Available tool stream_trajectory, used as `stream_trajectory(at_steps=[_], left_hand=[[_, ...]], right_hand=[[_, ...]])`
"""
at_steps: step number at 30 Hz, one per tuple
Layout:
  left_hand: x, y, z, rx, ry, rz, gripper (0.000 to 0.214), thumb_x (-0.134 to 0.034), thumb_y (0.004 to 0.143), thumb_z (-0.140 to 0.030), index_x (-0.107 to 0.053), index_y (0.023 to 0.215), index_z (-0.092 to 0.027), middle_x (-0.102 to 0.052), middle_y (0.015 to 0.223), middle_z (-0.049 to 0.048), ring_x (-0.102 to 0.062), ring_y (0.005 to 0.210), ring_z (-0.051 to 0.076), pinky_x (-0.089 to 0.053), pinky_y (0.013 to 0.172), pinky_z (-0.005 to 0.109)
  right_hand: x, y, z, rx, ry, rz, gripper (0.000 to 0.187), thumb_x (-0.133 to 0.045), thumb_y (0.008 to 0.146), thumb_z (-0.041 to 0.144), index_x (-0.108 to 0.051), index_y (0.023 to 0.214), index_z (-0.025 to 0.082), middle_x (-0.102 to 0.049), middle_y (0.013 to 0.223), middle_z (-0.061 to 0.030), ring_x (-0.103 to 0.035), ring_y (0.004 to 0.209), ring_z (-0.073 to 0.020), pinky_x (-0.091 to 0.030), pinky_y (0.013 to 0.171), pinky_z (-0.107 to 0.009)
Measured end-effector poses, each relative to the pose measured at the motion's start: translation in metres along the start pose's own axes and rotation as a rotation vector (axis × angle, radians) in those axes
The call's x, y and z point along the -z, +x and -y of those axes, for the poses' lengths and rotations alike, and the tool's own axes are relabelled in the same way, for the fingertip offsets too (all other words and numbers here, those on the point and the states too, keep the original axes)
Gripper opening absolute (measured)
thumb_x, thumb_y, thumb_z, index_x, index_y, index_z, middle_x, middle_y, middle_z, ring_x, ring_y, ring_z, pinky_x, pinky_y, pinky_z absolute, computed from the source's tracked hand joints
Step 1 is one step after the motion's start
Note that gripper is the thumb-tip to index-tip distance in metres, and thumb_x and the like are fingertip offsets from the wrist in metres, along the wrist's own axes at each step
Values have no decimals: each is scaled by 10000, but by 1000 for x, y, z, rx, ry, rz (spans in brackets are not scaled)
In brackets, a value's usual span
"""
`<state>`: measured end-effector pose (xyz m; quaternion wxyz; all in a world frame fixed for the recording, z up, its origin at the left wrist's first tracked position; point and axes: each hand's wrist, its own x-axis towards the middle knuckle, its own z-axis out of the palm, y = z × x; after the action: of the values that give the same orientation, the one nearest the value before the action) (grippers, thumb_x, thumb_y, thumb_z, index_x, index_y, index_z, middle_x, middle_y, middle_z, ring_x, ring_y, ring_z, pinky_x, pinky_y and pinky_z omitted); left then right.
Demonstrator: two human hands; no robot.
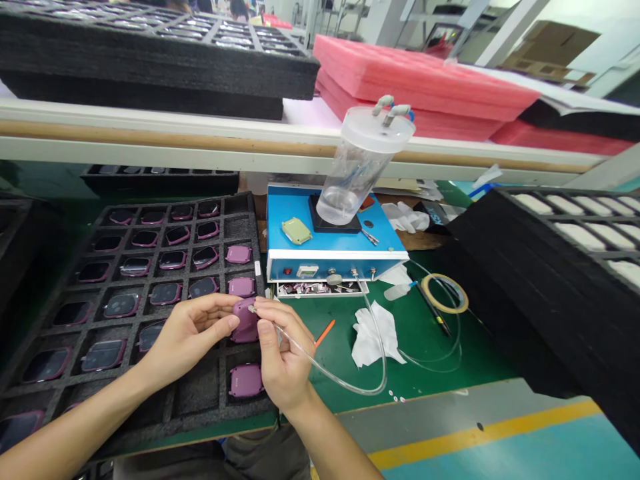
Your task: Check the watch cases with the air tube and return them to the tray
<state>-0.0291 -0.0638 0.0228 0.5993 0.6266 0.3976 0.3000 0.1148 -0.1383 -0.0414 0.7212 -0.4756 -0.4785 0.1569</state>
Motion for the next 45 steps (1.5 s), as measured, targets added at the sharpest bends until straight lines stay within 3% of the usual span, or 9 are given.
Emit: stream_trajectory(at_steps=[14, 19, 24, 27, 29, 32, 35, 38, 45], left_hand=[[-3, -3, 3, -11, 33, -11, 268, -780, 823, -320, -793, 1033, -154, -832, 981, 100, -774, 849, 224, -616, 768, 315], [7, -2, -16, -74, 343, -18, 328, -637, 923, -314, -776, 1160, -135, -827, 1028, 117, -778, 895, 257, -616, 801, 355], [33, 85, -45, -336, 865, -138, 400, -443, 1001, -172, -745, 1263, -149, -752, 1337, 109, -680, 1267, 269, -485, 1126, 396], [42, 150, -48, -295, 982, -68, 386, -468, 952, -83, -781, 1172, -134, -786, 1259, 110, -714, 1196, 255, -521, 1070, 356], [46, 167, -46, -274, 999, -38, 368, -499, 916, -50, -793, 1129, -112, -797, 1219, 125, -728, 1157, 251, -532, 1050, 335], [53, 141, -40, -289, 1016, -67, 386, -499, 948, -86, -755, 1233, -127, -755, 1312, 128, -692, 1223, 250, -487, 1120, 372], [59, 76, -31, -282, 1109, -111, 331, -562, 971, -209, -749, 1241, -170, -754, 1282, 133, -695, 1203, 287, -495, 1110, 437], [56, 23, -22, -178, 1284, -5, 243, -652, 933, -246, -778, 1133, -183, -787, 1183, 155, -728, 1133, 346, -551, 1003, 461], [40, 14, -24, -171, 1203, -82, 302, -516, 983, -152, -759, 1162, -144, -801, 1100, 180, -746, 1075, 336, -539, 999, 476]], right_hand=[[1, -1, 0, 2, 29, 18, 212, -594, 1001, 144, -747, 1095, 257, -788, 1119, -66, -757, 1096, -214, -641, 985, -425], [3, -8, 1, 19, 53, -20, 223, -599, 992, 136, -751, 1108, 249, -783, 1139, -85, -759, 1091, -242, -663, 941, -467], [6, -14, -1, -10, 57, -33, 214, -611, 985, 145, -763, 1100, 243, -784, 1117, -87, -760, 1058, -239, -686, 869, -441], [6, -14, -3, -29, 44, -7, 200, -614, 986, 157, -767, 1085, 239, -783, 1099, -84, -758, 1050, -232, -691, 848, -421], [6, -14, -3, -36, 44, 0, 197, -616, 987, 160, -768, 1086, 236, -782, 1099, -84, -760, 1041, -229, -690, 849, -415], [6, -15, -2, -40, 59, -6, 201, -620, 986, 160, -766, 1098, 242, -781, 1106, -78, -769, 1021, -226, -689, 854, -417], [6, -14, -1, -53, 76, -10, 199, -624, 985, 161, -762, 1098, 248, -781, 1107, -75, -775, 1011, -229, -691, 847, -421], [5, -13, -1, -58, 77, 9, 191, -629, 983, 162, -765, 1091, 242, -780, 1103, -80, -772, 1015, -231, -689, 852, -419], [3, -14, -4, -37, 57, -42, 179, -623, 989, 166, -761, 1080, 235, -785, 1091, -73, -774, 1008, -224, -686, 864, -418]])
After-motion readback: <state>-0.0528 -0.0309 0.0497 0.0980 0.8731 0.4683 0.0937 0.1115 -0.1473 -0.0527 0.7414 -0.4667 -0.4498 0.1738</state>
